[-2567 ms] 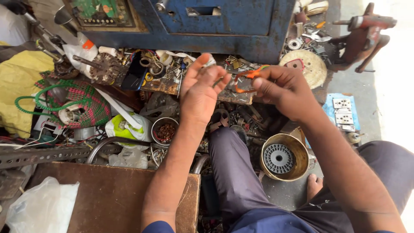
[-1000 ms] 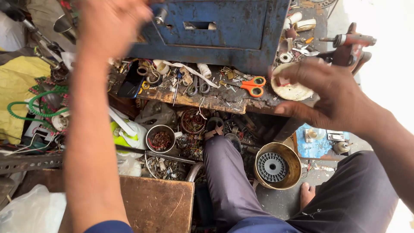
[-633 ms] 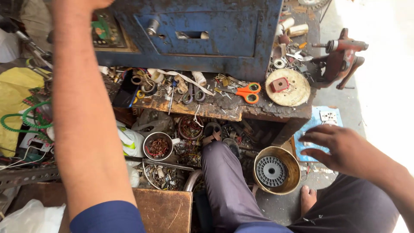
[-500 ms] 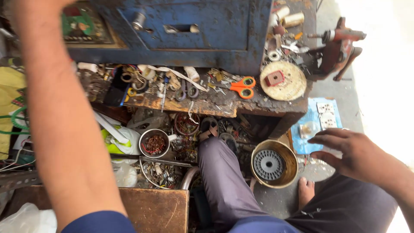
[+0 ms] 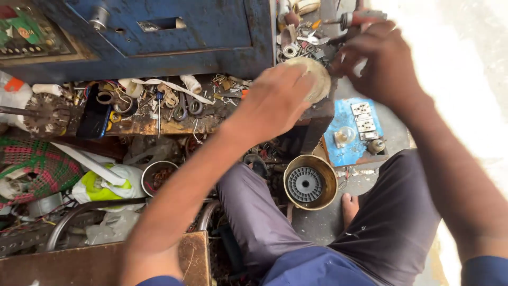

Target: The recorder is winding and preparing copper wire for a fan motor or similar electrical component using a hand-cranked winding machine in a workshop.

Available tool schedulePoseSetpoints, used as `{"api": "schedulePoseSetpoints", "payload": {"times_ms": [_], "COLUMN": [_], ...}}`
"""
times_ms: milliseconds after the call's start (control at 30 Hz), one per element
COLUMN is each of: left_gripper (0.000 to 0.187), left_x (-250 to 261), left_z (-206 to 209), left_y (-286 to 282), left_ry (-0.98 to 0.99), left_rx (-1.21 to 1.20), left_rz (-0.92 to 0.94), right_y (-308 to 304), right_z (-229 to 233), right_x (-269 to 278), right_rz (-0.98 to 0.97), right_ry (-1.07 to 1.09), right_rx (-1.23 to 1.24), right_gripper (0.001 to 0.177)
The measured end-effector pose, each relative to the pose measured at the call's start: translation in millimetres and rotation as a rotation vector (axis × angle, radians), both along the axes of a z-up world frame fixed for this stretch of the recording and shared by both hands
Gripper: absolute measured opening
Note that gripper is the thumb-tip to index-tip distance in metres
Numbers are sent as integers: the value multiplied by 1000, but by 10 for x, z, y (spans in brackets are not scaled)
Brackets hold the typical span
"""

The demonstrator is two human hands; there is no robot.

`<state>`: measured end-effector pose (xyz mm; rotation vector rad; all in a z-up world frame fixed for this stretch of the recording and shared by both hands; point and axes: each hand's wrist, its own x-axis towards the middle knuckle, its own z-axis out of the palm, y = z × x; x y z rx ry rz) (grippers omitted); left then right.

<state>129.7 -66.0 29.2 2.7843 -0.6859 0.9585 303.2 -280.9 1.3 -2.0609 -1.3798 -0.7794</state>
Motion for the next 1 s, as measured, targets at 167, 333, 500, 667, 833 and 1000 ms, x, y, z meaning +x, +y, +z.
{"api": "schedulePoseSetpoints", "payload": {"times_ms": [167,333,500,667,833,1000], "left_gripper": [41,19,10,24,68,59], "left_x": [712,281,145,29,147,800], "left_z": [-763,-432,-759,-663,-457,-769], "left_y": [-73,47,410,179,-282,-214], "left_ry": [98,189,226,-49,-130,-112], "left_rx": [-3,-57,26,86,-768,-698], "left_rz": [232,455,705,681,31,203], "right_y": [67,294,652,696,671,478], "right_z": [-195,-388,-257,-381,-198,59], "right_x": [-498,-378,-386,-312,-263,-22], "right_rz": [-76,65,-2,23,338,562], "right_ry": [-25,149,255,285,1141,1440], "right_rx": [-74,-103,-235,-139,362,273], "right_gripper": [36,87,113,105,89,75]}}
